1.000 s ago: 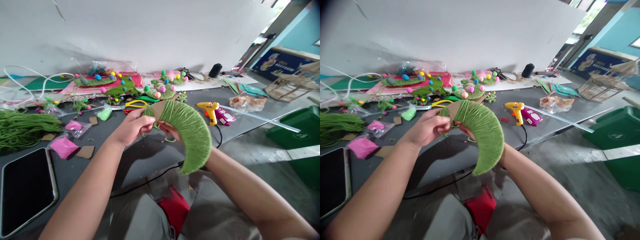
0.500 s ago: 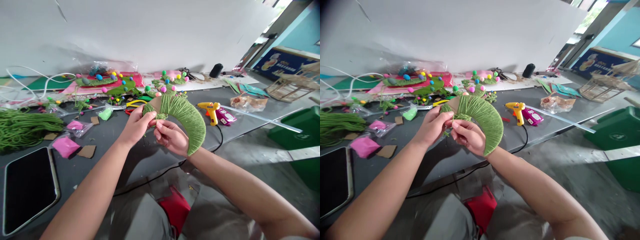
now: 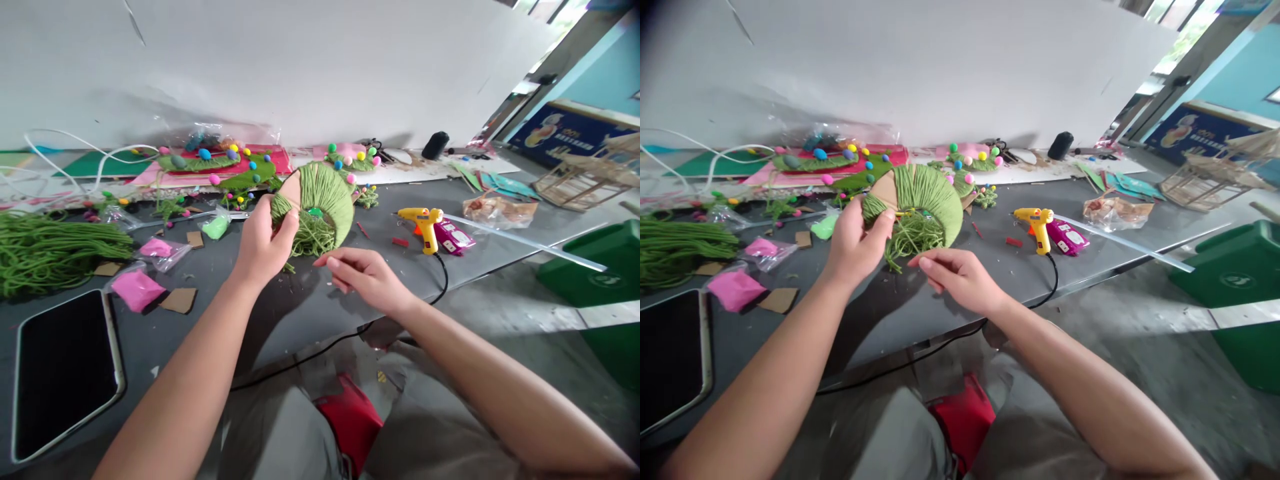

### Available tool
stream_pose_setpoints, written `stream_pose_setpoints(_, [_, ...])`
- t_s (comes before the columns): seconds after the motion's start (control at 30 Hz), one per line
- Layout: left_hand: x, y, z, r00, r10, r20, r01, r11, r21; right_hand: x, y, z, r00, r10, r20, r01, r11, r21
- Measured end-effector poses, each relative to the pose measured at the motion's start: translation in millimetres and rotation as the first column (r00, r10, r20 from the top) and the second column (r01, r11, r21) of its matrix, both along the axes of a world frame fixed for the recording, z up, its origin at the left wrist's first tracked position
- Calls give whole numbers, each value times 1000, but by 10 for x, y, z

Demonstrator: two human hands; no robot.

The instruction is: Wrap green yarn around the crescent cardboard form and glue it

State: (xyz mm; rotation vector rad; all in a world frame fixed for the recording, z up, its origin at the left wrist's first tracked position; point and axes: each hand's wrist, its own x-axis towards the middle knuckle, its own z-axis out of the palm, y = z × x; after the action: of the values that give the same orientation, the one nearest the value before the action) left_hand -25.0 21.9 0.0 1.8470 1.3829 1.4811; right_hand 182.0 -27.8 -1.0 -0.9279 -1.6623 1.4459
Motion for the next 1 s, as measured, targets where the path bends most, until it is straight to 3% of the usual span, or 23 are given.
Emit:
stream_pose_setpoints(0.17, [68, -38, 11, 991, 19, -133, -7, 996, 92, 225, -3, 245, 938, -204, 281, 110, 942, 318])
stream_pose_setpoints(0.23, [103, -64, 21, 983, 8, -186, 19, 990, 142, 244, -30, 387, 897, -276, 344, 79, 868, 491])
stream_pose_setpoints(0.33, [113, -87, 33, 975, 7, -220, 35, 982, 185, 276, -73, 670, 837, -380, 394, -11, 707, 707])
stream_pose_setpoints(0.43, [69, -90, 50, 987, 68, -146, -30, 968, 248, 382, -104, 923, 762, -498, 415, -18, 624, 781])
stream_pose_setpoints(0.5, [42, -95, 71, 989, 131, -63, -106, 949, 298, 485, -107, 984, 730, -523, 440, 6, 649, 761])
stream_pose_setpoints(0.6, [41, -111, 114, 983, 163, 88, -182, 931, 316, 622, -58, 870, 711, -425, 560, -24, 782, 623])
stream_pose_setpoints(0.67, [59, -121, 141, 974, 108, 199, -165, 940, 299, 671, 15, 707, 727, -321, 608, -52, 856, 515])
stream_pose_setpoints(0.77, [74, -119, 171, 951, 23, 307, -116, 951, 286, 691, 155, 479, 776, -219, 592, -74, 900, 430])
stream_pose_setpoints(0.87, [52, -110, 191, 945, 0, 328, -101, 951, 292, 707, 276, 379, 787, -328, 522, 6, 850, 526])
stream_pose_setpoints(0.93, [26, -112, 206, 948, -54, 314, -28, 967, 252, 732, 316, 393, 776, -487, 402, 137, 751, 646])
stream_pose_setpoints(1.0, [3, -123, 224, 944, -142, 297, 88, 978, 187, 760, 318, 459, 743, -628, 231, 277, 603, 748])
